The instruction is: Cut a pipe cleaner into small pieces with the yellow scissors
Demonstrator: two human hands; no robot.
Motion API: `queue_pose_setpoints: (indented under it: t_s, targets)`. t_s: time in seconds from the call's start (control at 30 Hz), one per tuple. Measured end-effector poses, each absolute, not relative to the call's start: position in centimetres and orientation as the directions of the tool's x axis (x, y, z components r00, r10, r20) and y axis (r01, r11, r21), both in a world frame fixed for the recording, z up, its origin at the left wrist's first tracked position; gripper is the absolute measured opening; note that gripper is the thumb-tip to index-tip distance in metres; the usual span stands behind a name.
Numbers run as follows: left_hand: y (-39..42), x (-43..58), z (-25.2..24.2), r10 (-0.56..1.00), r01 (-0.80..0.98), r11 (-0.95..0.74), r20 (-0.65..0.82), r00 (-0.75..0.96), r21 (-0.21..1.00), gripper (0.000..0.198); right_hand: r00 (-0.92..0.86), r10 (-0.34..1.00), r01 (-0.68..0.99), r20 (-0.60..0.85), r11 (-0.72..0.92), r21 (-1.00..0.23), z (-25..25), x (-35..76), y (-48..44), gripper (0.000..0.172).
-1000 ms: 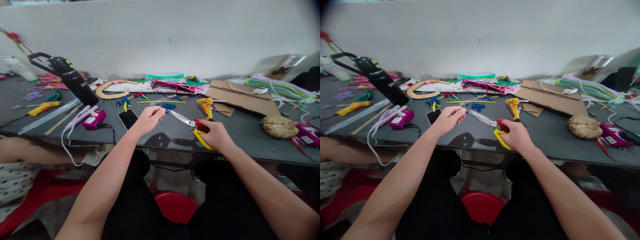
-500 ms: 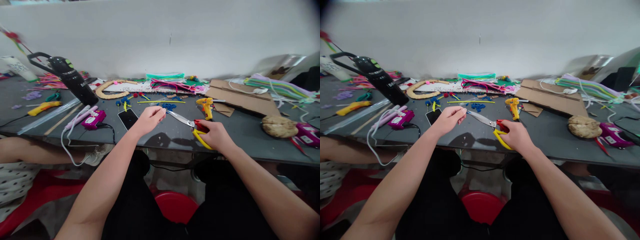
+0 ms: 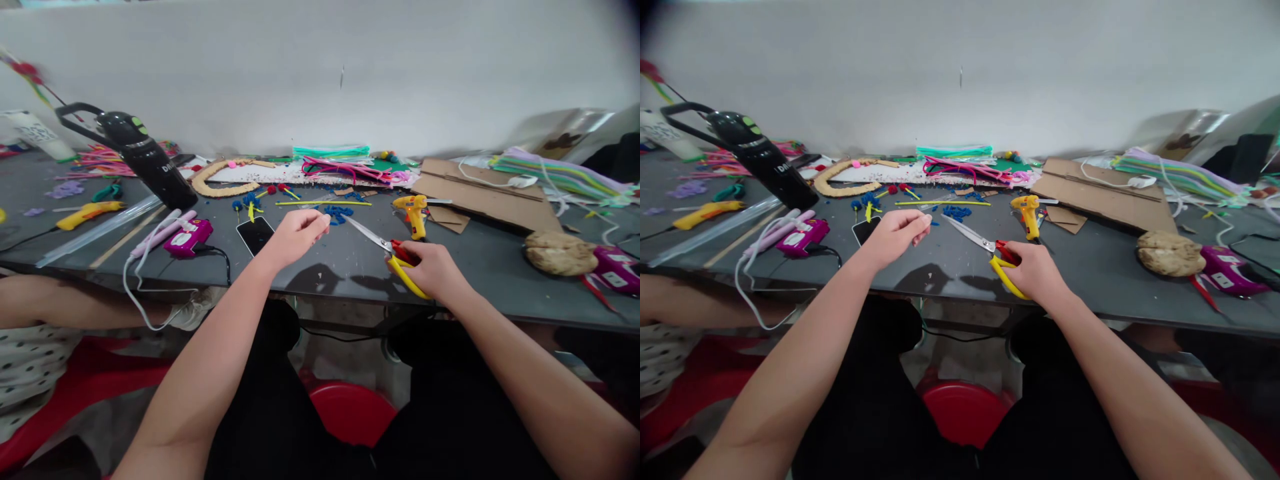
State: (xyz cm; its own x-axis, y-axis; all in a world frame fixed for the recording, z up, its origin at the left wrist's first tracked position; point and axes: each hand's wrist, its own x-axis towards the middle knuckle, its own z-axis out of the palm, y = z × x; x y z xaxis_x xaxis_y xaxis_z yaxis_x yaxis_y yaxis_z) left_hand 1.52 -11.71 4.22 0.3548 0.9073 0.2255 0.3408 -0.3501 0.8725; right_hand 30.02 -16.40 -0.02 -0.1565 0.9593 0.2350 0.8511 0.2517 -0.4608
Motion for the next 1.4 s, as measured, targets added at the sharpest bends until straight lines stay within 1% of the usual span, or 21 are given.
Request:
queue_pose_setpoints:
  t_s: [0.07, 0.13, 0.23, 0.33, 0.43, 0.53, 0.63, 0.67, 0.73, 0.8, 0.87, 0.97, 1.03, 1.07, 1.13, 1.2, 1.3, 1.4]
  targets:
    - [-11.2, 0.2, 4.3, 0.937, 0.382, -0.313, 0.217, 0.274, 0.869, 0.036, -0.139, 0.969, 0.850, 0.203, 0.222, -0.478, 0.1, 30.1, -16.3, 0.031]
    - [-10.5, -1.4, 4.2, 0.965, 0.496, -0.249, 0.172, 0.196, 0.832, 0.035, -0.131, 0.978, 0.872, 0.160, 0.190, -0.451, 0.0, 30.3, -16.2, 0.031]
    - [-9.5, -3.7, 3.7, 0.991, 0.710, -0.128, 0.055, 0.126, 0.693, 0.029, -0.124, 0.989, 0.925, 0.084, 0.146, -0.351, -0.2, 30.8, -15.8, 0.029]
    - [-8.6, -4.7, 3.0, 0.995, 0.823, -0.029, -0.061, 0.077, 0.568, 0.028, -0.119, 0.992, 0.949, 0.042, 0.126, -0.291, -0.3, 30.9, -15.6, 0.027]
    - [-7.7, -4.8, 2.3, 0.991, 0.892, 0.015, -0.124, 0.046, 0.452, 0.025, -0.119, 0.992, 0.949, 0.031, 0.123, -0.290, -0.2, 30.7, -15.6, 0.026]
    - [-6.9, -4.6, 1.5, 0.984, 0.908, 0.037, -0.173, 0.039, 0.417, 0.023, -0.128, 0.991, 0.948, 0.024, 0.129, -0.291, -0.2, 30.5, -15.7, 0.025]
    - [-6.1, -4.5, 1.0, 0.976, 0.932, 0.098, -0.218, -0.021, 0.348, 0.023, -0.133, 0.991, 0.949, 0.026, 0.135, -0.285, -0.3, 30.6, -15.7, 0.024]
    - [-6.0, -4.5, 1.0, 0.976, 0.940, 0.118, -0.214, -0.049, 0.321, 0.025, -0.130, 0.991, 0.950, 0.027, 0.132, -0.283, -0.3, 30.7, -15.7, 0.024]
    - [-5.7, -4.5, 1.1, 0.982, 0.943, 0.152, -0.156, -0.109, 0.297, 0.029, -0.121, 0.992, 0.952, 0.026, 0.123, -0.280, -0.3, 30.9, -15.6, 0.025]
    - [-5.6, -4.5, 1.2, 0.985, 0.928, 0.172, -0.052, -0.164, 0.330, 0.031, -0.104, 0.994, 0.955, 0.022, 0.106, -0.278, -0.3, 31.0, -15.6, 0.025]
    - [-5.4, -4.3, 1.3, 0.982, 0.908, 0.150, 0.050, -0.184, 0.391, 0.030, -0.075, 0.997, 0.955, 0.025, 0.079, -0.286, -0.2, 31.1, -15.5, 0.027]
    - [-4.9, -3.8, 0.8, 0.978, 0.880, -0.010, 0.189, -0.091, 0.474, 0.020, -0.041, 0.999, 0.951, 0.024, 0.046, -0.305, 0.1, 31.0, -15.4, 0.031]
    - [-4.4, -3.3, 0.3, 0.967, 0.856, -0.149, 0.252, 0.023, 0.496, 0.016, -0.049, 0.999, 0.959, -0.009, 0.045, -0.279, 0.3, 30.9, -15.4, 0.032]
    - [-4.1, -3.0, 0.0, 0.960, 0.847, -0.200, 0.270, 0.070, 0.493, 0.017, -0.056, 0.998, 0.967, -0.034, 0.046, -0.250, 0.5, 30.8, -15.4, 0.032]
    - [-3.5, -2.3, -0.6, 0.957, 0.849, -0.242, 0.260, 0.129, 0.470, 0.020, -0.066, 0.995, 0.982, -0.079, 0.051, -0.179, 0.7, 30.6, -15.4, 0.031]
    - [-2.9, -1.4, -1.1, 0.965, 0.856, -0.241, 0.210, 0.160, 0.457, 0.024, -0.077, 0.992, 0.989, -0.103, 0.063, -0.136, 0.9, 30.3, -15.5, 0.030]
    - [-2.3, -0.2, -1.8, 0.969, 0.875, -0.241, 0.155, 0.193, 0.419, 0.029, -0.106, 0.989, 0.986, -0.107, 0.090, -0.138, 1.1, 29.8, -15.7, 0.032]
    - [-1.9, 0.8, -2.1, 0.978, 0.899, -0.202, 0.128, 0.165, 0.388, 0.028, -0.125, 0.986, 0.983, -0.113, 0.107, -0.152, 1.1, 29.5, -15.9, 0.038]
